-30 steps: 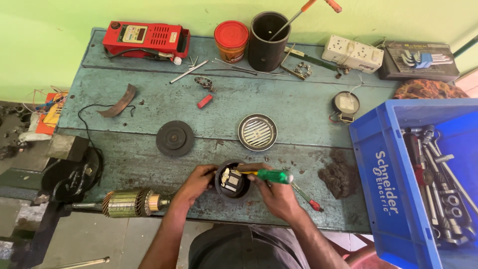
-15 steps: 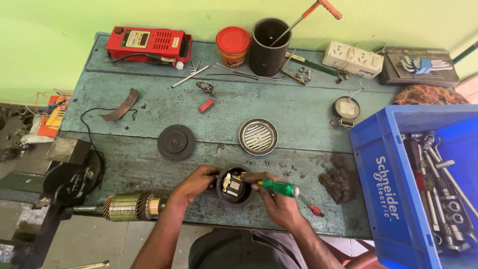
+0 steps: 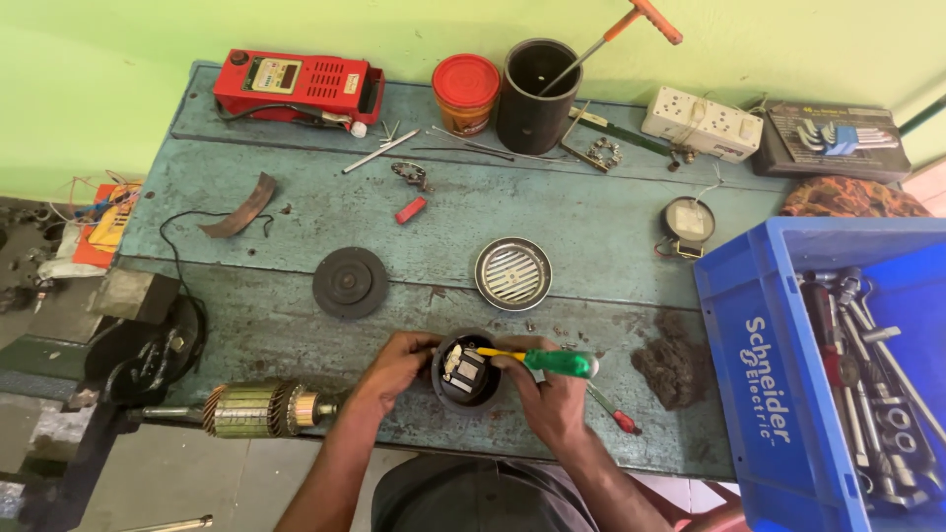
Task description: The person works on an electric motor end bell at a workbench, unscrewing fasteners with a screwdriver, manipulating internal components inside the housing, brushing debris from parts, and wiping components with a cloth while handling small hardware pieces.
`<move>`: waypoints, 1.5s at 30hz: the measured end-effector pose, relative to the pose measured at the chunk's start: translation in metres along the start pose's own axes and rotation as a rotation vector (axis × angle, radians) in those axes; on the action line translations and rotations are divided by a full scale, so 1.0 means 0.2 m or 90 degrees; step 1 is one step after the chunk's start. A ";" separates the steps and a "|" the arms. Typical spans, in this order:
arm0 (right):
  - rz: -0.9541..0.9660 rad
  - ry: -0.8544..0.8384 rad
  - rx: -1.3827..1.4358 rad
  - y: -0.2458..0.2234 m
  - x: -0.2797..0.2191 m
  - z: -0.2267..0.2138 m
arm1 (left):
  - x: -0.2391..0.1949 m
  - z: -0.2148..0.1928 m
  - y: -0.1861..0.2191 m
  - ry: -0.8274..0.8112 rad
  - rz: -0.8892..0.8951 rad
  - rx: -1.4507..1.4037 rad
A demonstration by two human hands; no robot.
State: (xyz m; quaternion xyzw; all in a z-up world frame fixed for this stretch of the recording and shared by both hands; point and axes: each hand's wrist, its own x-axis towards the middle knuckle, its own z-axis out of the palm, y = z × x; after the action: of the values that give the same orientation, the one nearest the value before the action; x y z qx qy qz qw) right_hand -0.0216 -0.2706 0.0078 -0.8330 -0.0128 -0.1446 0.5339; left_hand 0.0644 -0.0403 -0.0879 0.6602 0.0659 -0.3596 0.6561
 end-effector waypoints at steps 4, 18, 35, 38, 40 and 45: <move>-0.169 -0.045 0.082 -0.23 0.10 -0.04 | -0.04 0.03 0.04 0.020 -0.015 -0.014; 0.097 -0.065 -0.129 0.01 -0.02 0.03 | 0.00 0.00 -0.01 -0.055 0.004 -0.003; 0.053 -0.152 -0.139 -0.11 0.03 0.02 | 0.01 -0.01 0.05 -0.048 -0.027 0.009; 0.001 -0.102 -0.189 -0.13 0.05 0.01 | -0.01 0.01 0.07 -0.047 -0.026 0.014; -0.079 -0.080 -0.161 -0.25 0.11 -0.01 | -0.02 0.00 0.09 -0.035 -0.026 0.024; 0.284 -0.225 -0.364 -0.04 0.03 0.04 | 0.00 -0.01 0.02 -0.059 -0.001 -0.012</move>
State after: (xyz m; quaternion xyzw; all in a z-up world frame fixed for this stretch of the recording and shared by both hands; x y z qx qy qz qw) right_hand -0.0151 -0.2607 0.0131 -0.9424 0.1174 0.1222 0.2883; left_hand 0.0678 -0.0390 -0.0859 0.6368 0.0393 -0.3892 0.6644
